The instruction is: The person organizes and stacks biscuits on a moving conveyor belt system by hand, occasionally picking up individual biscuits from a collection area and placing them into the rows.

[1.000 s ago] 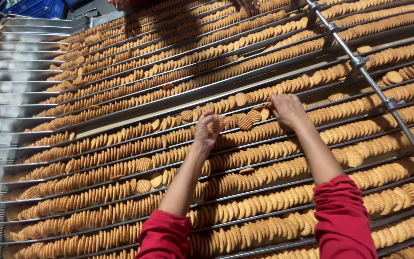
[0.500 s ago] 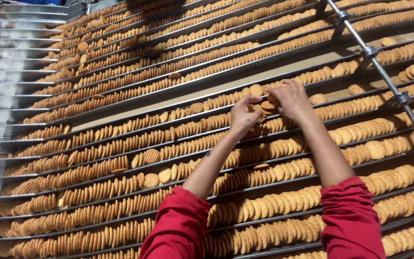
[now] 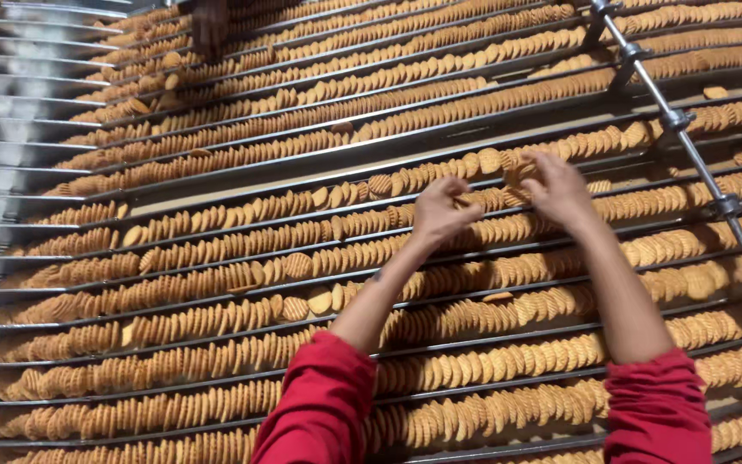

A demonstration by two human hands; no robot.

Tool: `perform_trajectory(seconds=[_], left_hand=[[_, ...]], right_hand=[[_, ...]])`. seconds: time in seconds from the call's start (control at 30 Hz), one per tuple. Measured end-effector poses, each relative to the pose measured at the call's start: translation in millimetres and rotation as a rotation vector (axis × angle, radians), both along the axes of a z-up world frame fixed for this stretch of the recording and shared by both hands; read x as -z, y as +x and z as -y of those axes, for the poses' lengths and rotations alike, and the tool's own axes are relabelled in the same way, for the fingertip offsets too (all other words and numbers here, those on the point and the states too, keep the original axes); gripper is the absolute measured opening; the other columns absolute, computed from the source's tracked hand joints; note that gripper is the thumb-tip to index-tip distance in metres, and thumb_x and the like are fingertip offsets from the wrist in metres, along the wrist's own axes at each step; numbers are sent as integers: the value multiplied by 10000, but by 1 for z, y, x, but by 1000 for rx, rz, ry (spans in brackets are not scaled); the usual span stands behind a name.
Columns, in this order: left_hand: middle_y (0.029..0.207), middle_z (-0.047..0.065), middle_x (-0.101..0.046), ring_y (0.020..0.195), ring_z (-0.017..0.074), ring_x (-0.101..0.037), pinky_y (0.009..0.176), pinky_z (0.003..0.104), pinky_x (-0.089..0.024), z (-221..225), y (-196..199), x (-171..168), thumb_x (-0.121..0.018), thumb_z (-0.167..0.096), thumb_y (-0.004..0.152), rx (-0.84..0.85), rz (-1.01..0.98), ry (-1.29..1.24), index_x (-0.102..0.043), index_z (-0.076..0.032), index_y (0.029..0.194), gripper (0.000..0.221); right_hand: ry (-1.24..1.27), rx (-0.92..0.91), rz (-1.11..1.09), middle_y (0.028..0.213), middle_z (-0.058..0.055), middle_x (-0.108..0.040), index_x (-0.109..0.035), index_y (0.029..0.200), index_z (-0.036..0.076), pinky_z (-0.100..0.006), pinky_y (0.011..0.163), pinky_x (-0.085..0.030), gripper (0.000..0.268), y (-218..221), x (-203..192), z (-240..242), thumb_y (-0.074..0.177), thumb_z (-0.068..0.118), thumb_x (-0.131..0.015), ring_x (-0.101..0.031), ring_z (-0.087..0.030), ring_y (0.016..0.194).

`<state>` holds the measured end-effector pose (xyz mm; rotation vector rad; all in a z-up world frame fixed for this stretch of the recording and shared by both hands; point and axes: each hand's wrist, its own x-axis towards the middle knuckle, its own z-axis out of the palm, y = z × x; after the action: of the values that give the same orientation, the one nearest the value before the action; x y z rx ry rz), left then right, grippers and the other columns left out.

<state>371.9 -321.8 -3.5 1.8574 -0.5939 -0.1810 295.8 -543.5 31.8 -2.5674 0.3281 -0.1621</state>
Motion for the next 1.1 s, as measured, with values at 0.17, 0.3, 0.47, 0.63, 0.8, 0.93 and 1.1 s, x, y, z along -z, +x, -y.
perform_trajectory(seconds=[0.17,0.3,0.47,0.63,0.8,0.93,1.1], left_hand=[[1082,150,-637,927,253,-654,798,359,-623,-104,12,1,-681,-61,775,-171,-826,-876,-606,-79,1118,352],[1128,111,-653,968,257,-650,819,387,-621,-207,7,-10,-663,-6,639,-334,-924,-1067,-601,-172,1097,491],[903,56,-649,879,238,-647,839,412,-613,-308,-8,-8,-902,-323,804,-479,-913,-1170,-574,-131,1032,443],[771,18,-613,790,198,-667,769,425,-637,-354,-3,-3,-762,-65,683,-502,-761,-901,-597,-142,1058,417],[847,2,-628,742,147,-617,688,349,-587,-357,2,6,-678,73,678,-373,-688,-726,-594,-130,1122,495],[887,58,-644,743,169,-582,628,324,-491,-355,-4,9,-734,18,768,-439,-498,-178,-696,-102,1125,378],[1033,69,-668,922,203,-665,771,368,-574,-335,4,4,-751,-229,845,-237,183,593,-726,-121,1103,281]], right_hand=[[118,151,-262,1374,-278,-576,-389,1555,49,-494,1066,-496,741,22,7,-2,966,386,-686,-616,-370,1211],[279,263,-365,1496,-230,-562,-418,1560,95,-522,1148,-462,770,16,26,9,913,424,-674,-583,-362,1340],[47,124,-487,1529,-304,-493,-444,1506,-51,-634,1167,-369,777,30,39,10,955,452,-660,-480,-441,1419],[124,78,-632,1625,-323,-287,-291,1604,47,-672,1180,-322,869,55,42,-11,904,394,-670,-292,-471,1511],[268,52,-549,1655,-297,-204,-169,1597,-14,-561,1231,-288,984,75,74,6,862,371,-699,-273,-399,1541],[257,135,-574,1612,-373,-253,-132,1607,-48,-520,1231,-315,992,76,83,6,886,360,-677,-341,-435,1506],[231,107,-510,1586,-360,-172,-33,1561,-82,-514,1176,-305,1019,84,101,-2,934,425,-655,-271,-418,1477]])
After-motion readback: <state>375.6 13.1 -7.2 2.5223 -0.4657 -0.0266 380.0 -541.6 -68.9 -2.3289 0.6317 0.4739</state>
